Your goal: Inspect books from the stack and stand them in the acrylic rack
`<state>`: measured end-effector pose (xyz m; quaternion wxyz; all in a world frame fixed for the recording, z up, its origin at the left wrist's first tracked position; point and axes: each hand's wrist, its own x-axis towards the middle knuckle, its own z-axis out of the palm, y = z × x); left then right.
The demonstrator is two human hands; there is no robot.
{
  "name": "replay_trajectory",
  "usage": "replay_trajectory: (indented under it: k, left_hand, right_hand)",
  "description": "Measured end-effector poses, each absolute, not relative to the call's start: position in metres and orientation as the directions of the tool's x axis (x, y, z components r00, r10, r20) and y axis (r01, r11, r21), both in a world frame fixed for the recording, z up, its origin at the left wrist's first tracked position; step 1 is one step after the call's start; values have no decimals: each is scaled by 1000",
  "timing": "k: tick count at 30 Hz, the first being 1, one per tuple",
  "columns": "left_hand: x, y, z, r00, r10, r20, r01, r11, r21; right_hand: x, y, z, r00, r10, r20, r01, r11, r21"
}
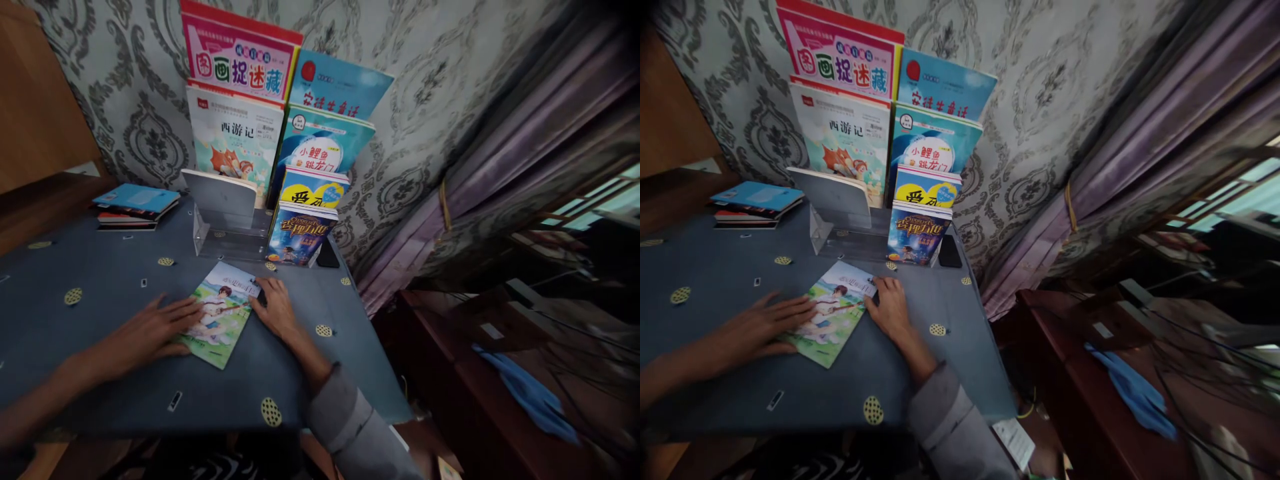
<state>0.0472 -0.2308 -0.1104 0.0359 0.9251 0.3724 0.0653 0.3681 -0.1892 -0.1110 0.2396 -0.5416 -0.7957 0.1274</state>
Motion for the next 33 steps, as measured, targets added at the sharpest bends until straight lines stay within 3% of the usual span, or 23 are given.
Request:
replay_trajectory:
  k: [8,20,24,30,33]
  left_hand:
    - [-1,-183,-100,531,841,106,833,-541,115]
    - [25,-144,-96,379,924,59,909,-383,162]
    - [30,-145,-89,358,933,34,921,-358,152]
    - [54,-153,-84,360,931,65,933,-359,-28]
    - [80,-161,-91,453,882,132,889,-457,6]
  right_hand:
    - [370,-213,-109,-256,937,238,844,336,-417]
    - [366,-213,-111,-331,912,242,820,405,-404]
    - [363,-210,-106,-309,926,216,840,372,-395]
    - [361,-210,-105,-304,924,234,844,375,-384]
    - [361,-209,-107,-302,920,249,841,380,-385]
